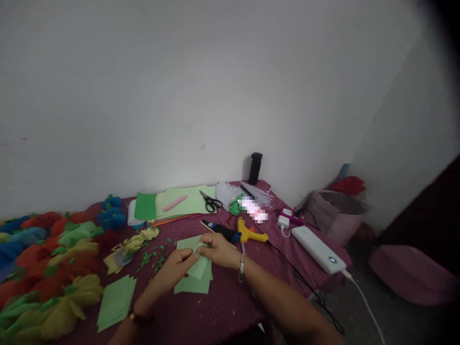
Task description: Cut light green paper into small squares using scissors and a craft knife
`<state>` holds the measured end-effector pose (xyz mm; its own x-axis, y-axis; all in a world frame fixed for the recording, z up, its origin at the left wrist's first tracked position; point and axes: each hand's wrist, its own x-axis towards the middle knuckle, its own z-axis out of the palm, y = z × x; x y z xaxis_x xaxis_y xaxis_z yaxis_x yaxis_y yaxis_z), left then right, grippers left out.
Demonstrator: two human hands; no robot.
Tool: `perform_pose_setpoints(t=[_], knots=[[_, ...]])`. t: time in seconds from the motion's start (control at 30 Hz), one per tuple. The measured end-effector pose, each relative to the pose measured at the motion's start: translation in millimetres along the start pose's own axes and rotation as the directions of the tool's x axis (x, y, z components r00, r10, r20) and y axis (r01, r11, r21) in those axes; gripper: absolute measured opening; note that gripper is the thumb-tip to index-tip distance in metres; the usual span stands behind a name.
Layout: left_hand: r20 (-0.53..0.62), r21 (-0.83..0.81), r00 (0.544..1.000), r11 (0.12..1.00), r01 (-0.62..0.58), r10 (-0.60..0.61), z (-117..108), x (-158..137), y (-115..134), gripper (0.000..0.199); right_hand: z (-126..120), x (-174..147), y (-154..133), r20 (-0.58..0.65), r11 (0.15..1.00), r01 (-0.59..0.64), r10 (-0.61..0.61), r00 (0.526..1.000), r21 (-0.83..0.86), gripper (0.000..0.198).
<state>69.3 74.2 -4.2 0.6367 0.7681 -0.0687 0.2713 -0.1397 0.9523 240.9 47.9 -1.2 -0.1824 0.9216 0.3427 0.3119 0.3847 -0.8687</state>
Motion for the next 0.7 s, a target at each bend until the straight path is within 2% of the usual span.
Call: perform_pose_setpoints(t=[0.07, 0.13, 0.2, 0.27, 0.33, 0.37, 0.53, 0.7], knots=[[0.038, -0.019, 0.999, 1.0, -0.014, 0.015, 0, 0, 0, 0.04, 2, 0, -1, 0.041, 0.996, -0.057, 0.055, 0.998, 0.063, 0.015], [-0.016, -0.02, 0.998, 0.998, -0.06, 0.06, 0, 0, 1, 0.04, 5, 1, 0, 0.029, 0.966, -0.157, 0.154, 0.988, 0.205, 0.016], [-0.153, -0.017, 0.983, 0.994, -0.105, 0.101, 2, -1, 2, 0.039, 11, 1, 2, 0.013, 0.879, -0.242, 0.259, 0.966, 0.411, 0.026], [-0.277, -0.025, 0.954, 0.992, -0.122, 0.11, 4, -2, 2, 0.038, 19, 1, 5, 0.046, 0.755, -0.28, 0.315, 0.948, 0.593, 0.038], [-0.345, -0.068, 0.935, 0.992, -0.105, 0.076, 5, -2, 0, 0.038, 27, 1, 9, 0.108, 0.666, -0.306, 0.322, 0.94, 0.68, 0.045], [-0.367, -0.105, 0.929, 0.99, -0.09, 0.046, 6, -2, -2, 0.038, 30, 1, 10, 0.136, 0.648, -0.327, 0.327, 0.935, 0.688, 0.047], [-0.455, -0.241, 0.888, 0.969, -0.059, -0.059, 5, -1, -7, 0.04, 38, -1, 11, 0.157, 0.679, -0.414, 0.408, 0.899, 0.607, 0.048], [-0.483, -0.253, 0.873, 0.965, -0.067, -0.066, 5, -2, -3, 0.041, 33, -2, 10, 0.077, 0.823, -0.345, 0.349, 0.934, 0.451, 0.052]])
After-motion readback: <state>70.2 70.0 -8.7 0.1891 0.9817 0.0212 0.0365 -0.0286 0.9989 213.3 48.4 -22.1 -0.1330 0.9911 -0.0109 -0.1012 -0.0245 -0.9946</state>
